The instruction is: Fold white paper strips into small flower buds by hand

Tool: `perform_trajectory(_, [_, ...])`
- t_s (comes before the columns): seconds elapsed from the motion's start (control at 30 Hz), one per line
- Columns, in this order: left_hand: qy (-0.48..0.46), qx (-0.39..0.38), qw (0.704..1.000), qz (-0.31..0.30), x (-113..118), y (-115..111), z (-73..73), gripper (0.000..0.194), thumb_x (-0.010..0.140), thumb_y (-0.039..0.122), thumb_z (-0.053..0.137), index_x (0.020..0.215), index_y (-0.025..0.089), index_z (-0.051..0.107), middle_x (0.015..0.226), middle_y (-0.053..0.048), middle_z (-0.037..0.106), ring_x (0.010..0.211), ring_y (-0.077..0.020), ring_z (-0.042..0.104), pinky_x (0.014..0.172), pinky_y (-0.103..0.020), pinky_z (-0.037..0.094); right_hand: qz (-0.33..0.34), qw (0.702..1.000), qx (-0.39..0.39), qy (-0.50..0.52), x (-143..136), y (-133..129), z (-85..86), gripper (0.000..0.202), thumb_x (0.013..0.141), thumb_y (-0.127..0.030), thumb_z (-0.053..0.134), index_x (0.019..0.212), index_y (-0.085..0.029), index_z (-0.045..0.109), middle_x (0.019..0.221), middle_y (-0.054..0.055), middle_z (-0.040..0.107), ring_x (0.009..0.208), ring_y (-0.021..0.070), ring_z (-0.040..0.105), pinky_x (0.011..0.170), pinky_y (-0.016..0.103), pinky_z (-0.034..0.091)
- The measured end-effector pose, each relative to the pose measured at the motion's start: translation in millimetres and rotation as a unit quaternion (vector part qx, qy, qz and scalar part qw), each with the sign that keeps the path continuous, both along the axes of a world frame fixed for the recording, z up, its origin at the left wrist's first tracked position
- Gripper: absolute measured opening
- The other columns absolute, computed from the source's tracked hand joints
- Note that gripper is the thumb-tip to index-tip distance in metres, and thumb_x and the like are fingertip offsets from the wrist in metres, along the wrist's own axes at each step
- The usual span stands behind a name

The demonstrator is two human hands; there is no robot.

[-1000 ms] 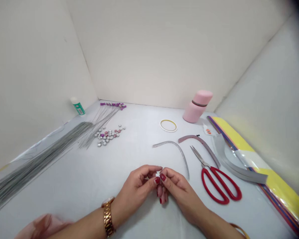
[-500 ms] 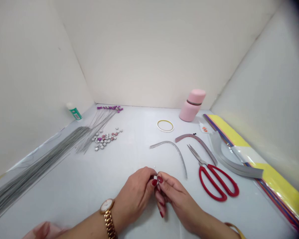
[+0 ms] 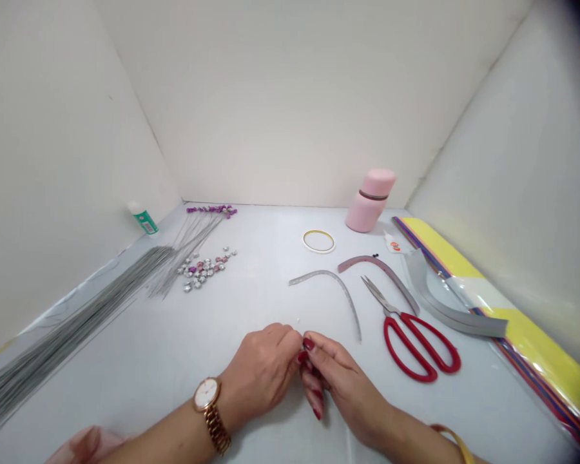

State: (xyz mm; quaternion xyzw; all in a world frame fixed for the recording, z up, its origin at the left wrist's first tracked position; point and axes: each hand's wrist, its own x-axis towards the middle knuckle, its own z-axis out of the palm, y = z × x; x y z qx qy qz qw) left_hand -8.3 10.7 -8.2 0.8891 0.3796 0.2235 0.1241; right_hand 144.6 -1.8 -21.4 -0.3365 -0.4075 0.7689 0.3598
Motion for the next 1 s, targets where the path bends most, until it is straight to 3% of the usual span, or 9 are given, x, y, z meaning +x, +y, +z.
perform_trajectory(0.27, [-0.039, 0.012, 0.999, 0.009, 6.1, -5.2, -2.3, 0.014, 0.080, 0.011, 0.034, 0.070, 0.019, 0.040, 0.062, 0.000, 0.047, 0.053, -0.0130, 0.041, 0.048, -0.022, 0.033, -0.056, 0.998, -0.006, 0.003, -8.0, -9.3, -0.9, 0.030, 0.088, -0.039, 0.037, 0.067, -0.018, 0.039, 0.048, -0.009, 0.039, 0.031, 0.0036, 0.040, 0.034, 0.016, 0.028])
perform_trajectory(0.43, [-0.047, -0.019, 0.999, 0.015, 8.0, -4.0, -2.4, 0.016, 0.082, 0.013, 0.033, 0.070, 0.019, 0.041, 0.063, -0.001, 0.050, 0.054, -0.0137, 0.043, 0.049, -0.022, 0.034, -0.081, 0.997, 0.005, -0.016, -9.4, -11.3, 1.3, 0.030, 0.087, -0.039, 0.040, 0.066, -0.018, 0.039, 0.047, -0.010, 0.039, 0.032, 0.0037, 0.040, 0.035, 0.016, 0.028])
perform_trajectory(0.63, [-0.112, -0.160, 0.981, 0.016, 5.6, -2.0, 6.9, 0.029, 0.090, 0.022, 0.022, 0.072, 0.019, 0.044, 0.067, -0.001, 0.056, 0.061, -0.0128, 0.051, 0.060, -0.023, 0.040, -0.034, 0.999, -0.027, -0.003, -4.9, -5.3, 2.9, 0.032, 0.085, -0.041, 0.041, 0.064, -0.018, 0.041, 0.044, -0.009, 0.039, 0.030, 0.0047, 0.040, 0.034, 0.016, 0.032])
perform_trajectory(0.77, [-0.090, -0.162, 0.982, 0.015, 2.4, -0.3, 7.9, 0.024, 0.089, 0.026, 0.026, 0.074, 0.019, 0.044, 0.069, -0.002, 0.056, 0.061, -0.0144, 0.051, 0.059, -0.025, 0.039, -0.005, 0.999, -0.042, -0.012, -3.8, -2.5, 2.1, 0.033, 0.084, -0.044, 0.041, 0.063, -0.019, 0.039, 0.042, -0.010, 0.037, 0.027, 0.0051, 0.036, 0.030, 0.016, 0.029])
perform_trajectory(0.83, [-0.112, -0.178, 0.978, 0.009, 2.9, -1.2, 7.7, 0.024, 0.089, 0.025, 0.026, 0.073, 0.019, 0.043, 0.066, -0.002, 0.057, 0.060, -0.0145, 0.053, 0.059, -0.025, 0.039, -0.005, 0.999, -0.003, -0.052, -3.1, -3.3, 3.1, 0.033, 0.086, -0.044, 0.036, 0.065, -0.019, 0.039, 0.045, -0.009, 0.037, 0.031, 0.0061, 0.038, 0.034, 0.018, 0.031])
perform_trajectory(0.9, [-0.174, -0.237, 0.956, 0.000, 4.7, -3.6, 8.2, 0.025, 0.091, 0.024, 0.021, 0.077, 0.020, 0.041, 0.062, -0.001, 0.058, 0.060, -0.0135, 0.055, 0.061, -0.024, 0.040, -0.014, 0.986, 0.095, -0.134, -1.2, -4.9, 5.1, 0.033, 0.089, -0.042, 0.032, 0.066, -0.019, 0.039, 0.050, -0.006, 0.040, 0.040, 0.0084, 0.042, 0.043, 0.021, 0.035])
perform_trajectory(1.0, [-0.239, -0.285, 0.928, 0.001, 7.3, -7.6, 8.6, 0.023, 0.092, 0.023, 0.020, 0.080, 0.020, 0.039, 0.062, 0.001, 0.059, 0.059, -0.0118, 0.055, 0.060, -0.022, 0.040, -0.013, 0.927, 0.257, -0.272, 4.0, -6.2, 7.9, 0.033, 0.091, -0.038, 0.028, 0.065, -0.020, 0.039, 0.055, -0.003, 0.042, 0.051, 0.0122, 0.044, 0.052, 0.025, 0.034])
